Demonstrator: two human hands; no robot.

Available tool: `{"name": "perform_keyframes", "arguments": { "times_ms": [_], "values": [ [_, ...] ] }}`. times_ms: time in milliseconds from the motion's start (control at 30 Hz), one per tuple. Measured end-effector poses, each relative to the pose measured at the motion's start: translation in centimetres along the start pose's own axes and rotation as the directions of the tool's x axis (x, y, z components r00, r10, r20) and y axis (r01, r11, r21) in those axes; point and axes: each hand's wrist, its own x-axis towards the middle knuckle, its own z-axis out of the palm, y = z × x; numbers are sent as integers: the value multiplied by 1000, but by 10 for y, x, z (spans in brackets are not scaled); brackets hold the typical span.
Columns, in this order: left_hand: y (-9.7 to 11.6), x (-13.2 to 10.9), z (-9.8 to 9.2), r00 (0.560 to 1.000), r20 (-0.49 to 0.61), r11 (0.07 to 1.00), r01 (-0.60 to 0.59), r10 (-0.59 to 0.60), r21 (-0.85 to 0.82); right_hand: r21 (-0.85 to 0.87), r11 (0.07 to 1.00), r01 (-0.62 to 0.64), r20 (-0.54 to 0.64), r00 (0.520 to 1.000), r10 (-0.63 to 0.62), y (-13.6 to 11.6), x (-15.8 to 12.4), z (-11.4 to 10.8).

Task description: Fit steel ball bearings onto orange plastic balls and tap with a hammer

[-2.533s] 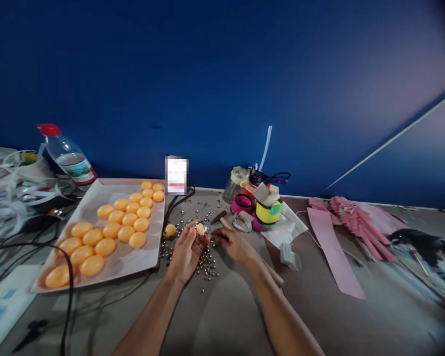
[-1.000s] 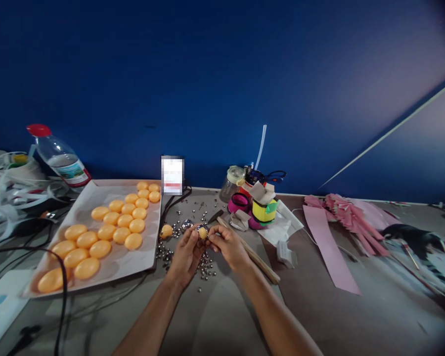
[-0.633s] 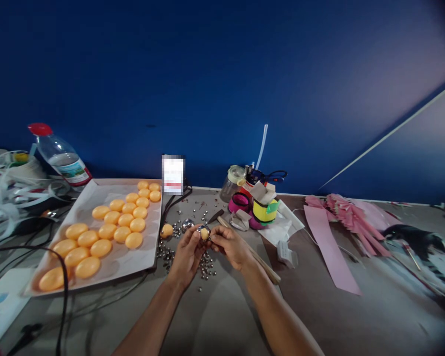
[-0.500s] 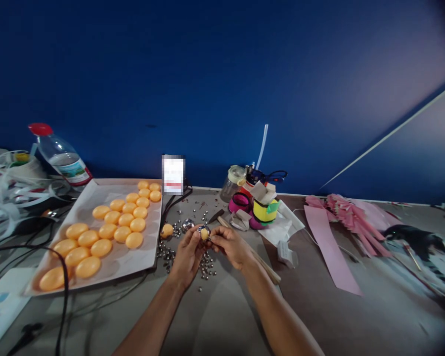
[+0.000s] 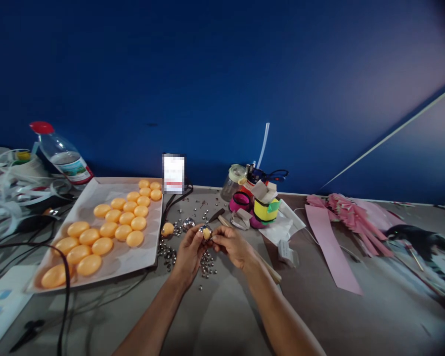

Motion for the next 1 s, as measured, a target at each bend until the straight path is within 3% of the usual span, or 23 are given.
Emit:
{"name": "perform_keyframes", "arguments": {
  "times_ms": [300, 533, 667, 733, 800, 867, 1000],
  "values": [
    [1, -1, 2, 998, -55, 999, -11, 13, 38, -4, 999, 32, -36, 999, -32, 3, 0, 4],
    [-1, 0, 3, 996, -48, 996, -72, 74, 46, -180, 974, 139, -158, 973, -169, 8, 3, 11],
    [4, 1, 4, 999, -32, 1000, -17, 17, -19, -138, 984, 109, -30, 993, -114, 4, 5, -2],
    [7, 2, 3, 1000, -24, 997, -9, 7, -72, -225, 968, 108, 23, 994, -105, 2, 7, -13],
    [8, 4, 1, 1000, -21, 993, -17, 14, -120, -481, 866, 136, 32, 990, -137, 2, 9, -22],
    [9, 5, -1, 1000, -16, 991, -16, 14, -135, -684, 703, 197, 105, 979, -173, 3, 8, -24],
    [9, 6, -2, 1000, 5, 991, -8, 9, -134, -878, 374, 297, 216, 945, -244, 10, 4, -13]
  ]
}}
